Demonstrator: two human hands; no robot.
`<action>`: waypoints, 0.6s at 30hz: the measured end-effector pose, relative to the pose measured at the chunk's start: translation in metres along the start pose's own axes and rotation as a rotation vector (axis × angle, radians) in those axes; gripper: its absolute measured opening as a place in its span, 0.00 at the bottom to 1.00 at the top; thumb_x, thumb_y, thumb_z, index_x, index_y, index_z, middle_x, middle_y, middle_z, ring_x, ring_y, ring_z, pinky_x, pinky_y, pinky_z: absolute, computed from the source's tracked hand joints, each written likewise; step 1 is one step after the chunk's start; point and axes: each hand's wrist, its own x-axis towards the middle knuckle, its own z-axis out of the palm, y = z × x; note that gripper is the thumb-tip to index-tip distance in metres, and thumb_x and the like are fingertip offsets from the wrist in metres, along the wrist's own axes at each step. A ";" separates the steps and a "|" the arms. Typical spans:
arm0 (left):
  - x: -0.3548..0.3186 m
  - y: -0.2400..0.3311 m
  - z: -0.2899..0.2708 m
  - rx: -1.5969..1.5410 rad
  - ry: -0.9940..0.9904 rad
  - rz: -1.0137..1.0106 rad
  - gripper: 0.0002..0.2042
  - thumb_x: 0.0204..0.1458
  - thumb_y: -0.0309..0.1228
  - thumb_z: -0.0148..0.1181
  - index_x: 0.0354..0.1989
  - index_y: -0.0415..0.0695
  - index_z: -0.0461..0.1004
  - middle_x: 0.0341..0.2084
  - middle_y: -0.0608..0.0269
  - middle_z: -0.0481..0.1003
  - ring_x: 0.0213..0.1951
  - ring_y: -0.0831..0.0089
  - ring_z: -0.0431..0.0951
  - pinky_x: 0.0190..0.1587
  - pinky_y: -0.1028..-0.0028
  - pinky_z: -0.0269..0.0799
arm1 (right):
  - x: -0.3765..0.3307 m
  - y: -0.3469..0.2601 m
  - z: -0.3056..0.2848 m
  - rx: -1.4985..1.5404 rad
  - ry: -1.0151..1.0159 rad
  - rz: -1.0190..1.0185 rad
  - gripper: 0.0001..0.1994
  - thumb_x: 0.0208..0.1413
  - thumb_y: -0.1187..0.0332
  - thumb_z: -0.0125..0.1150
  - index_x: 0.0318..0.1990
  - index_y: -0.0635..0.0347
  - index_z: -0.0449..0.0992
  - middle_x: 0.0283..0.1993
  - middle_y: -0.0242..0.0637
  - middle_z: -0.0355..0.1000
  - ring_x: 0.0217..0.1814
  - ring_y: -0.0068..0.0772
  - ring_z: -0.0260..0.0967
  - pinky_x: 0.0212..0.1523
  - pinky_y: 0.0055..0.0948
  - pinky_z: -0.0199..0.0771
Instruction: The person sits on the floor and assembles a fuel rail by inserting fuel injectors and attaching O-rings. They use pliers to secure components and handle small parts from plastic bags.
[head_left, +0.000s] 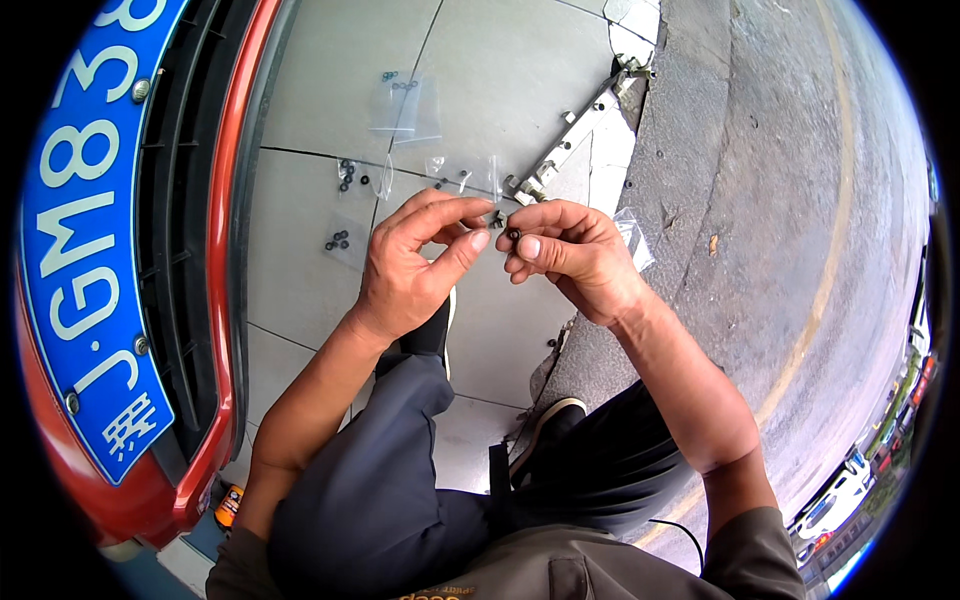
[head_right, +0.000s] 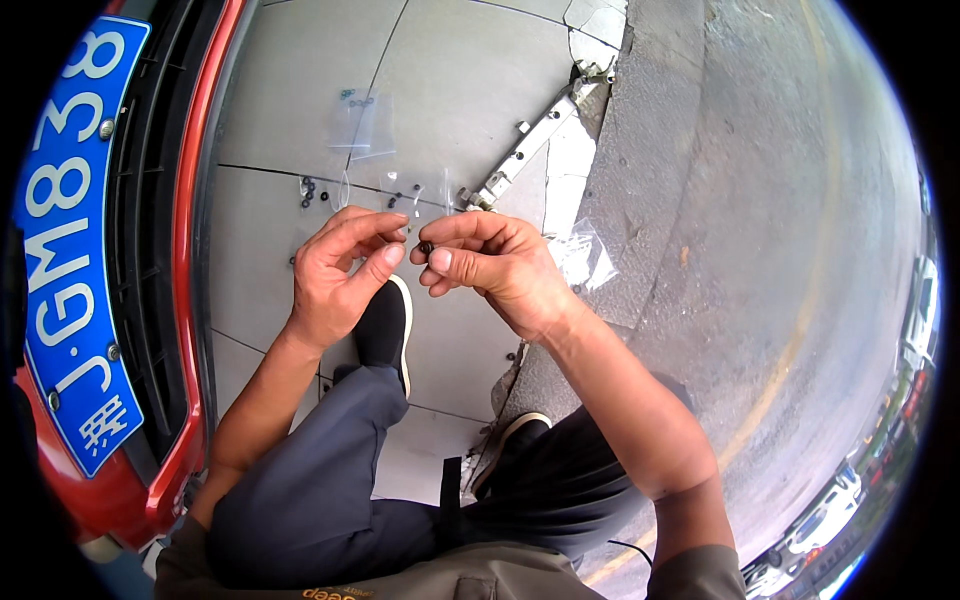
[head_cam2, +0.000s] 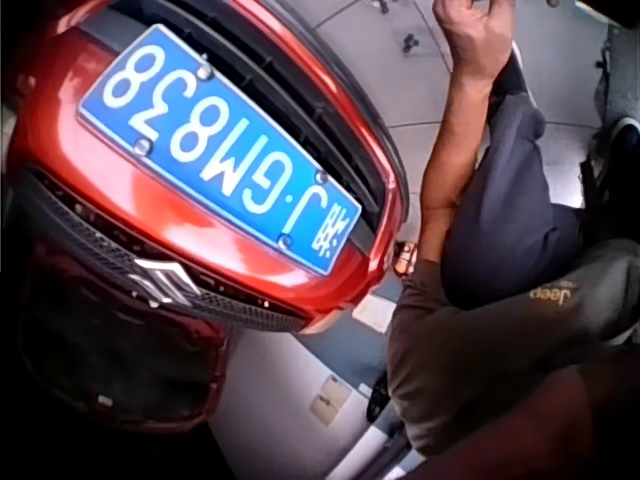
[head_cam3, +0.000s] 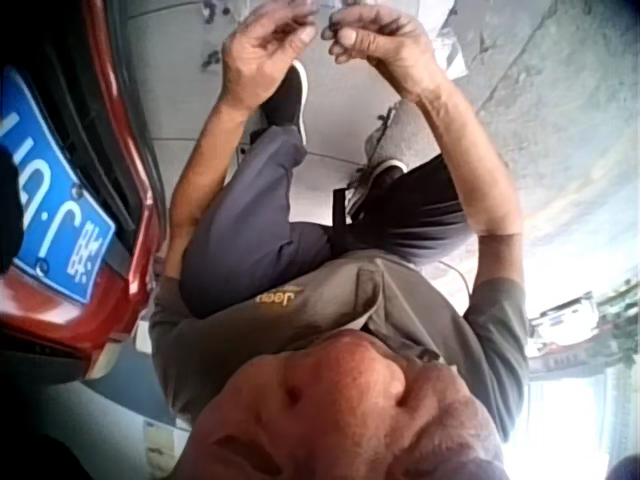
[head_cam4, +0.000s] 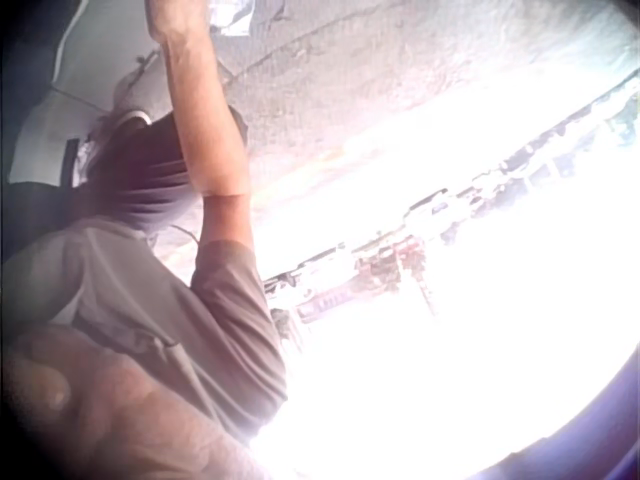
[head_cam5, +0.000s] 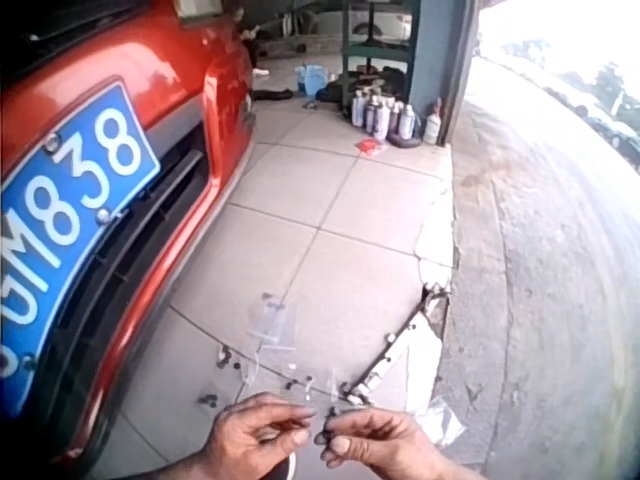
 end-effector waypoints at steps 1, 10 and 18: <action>0.000 0.006 -0.001 0.050 -0.030 0.041 0.11 0.58 0.23 0.62 0.49 0.37 0.79 0.40 0.63 0.77 0.41 0.76 0.78 0.42 0.75 0.76 | 0.001 0.000 0.001 0.003 0.000 0.017 0.10 0.58 0.76 0.66 0.47 0.66 0.77 0.42 0.44 0.79 0.38 0.32 0.79 0.42 0.31 0.81; -0.001 -0.054 -0.029 0.377 -0.011 -0.213 0.12 0.57 0.27 0.64 0.48 0.40 0.79 0.40 0.60 0.78 0.42 0.69 0.79 0.46 0.70 0.75 | 0.007 0.009 -0.006 -0.143 0.044 -0.050 0.10 0.57 0.77 0.66 0.45 0.67 0.76 0.41 0.44 0.78 0.37 0.31 0.78 0.41 0.31 0.81; -0.038 -0.157 -0.020 1.038 -0.211 -0.171 0.16 0.51 0.30 0.67 0.49 0.43 0.76 0.46 0.60 0.73 0.52 0.56 0.72 0.55 0.59 0.68 | 0.010 0.009 -0.003 -0.261 0.056 -0.020 0.08 0.60 0.77 0.63 0.46 0.66 0.75 0.42 0.42 0.78 0.39 0.28 0.77 0.44 0.29 0.79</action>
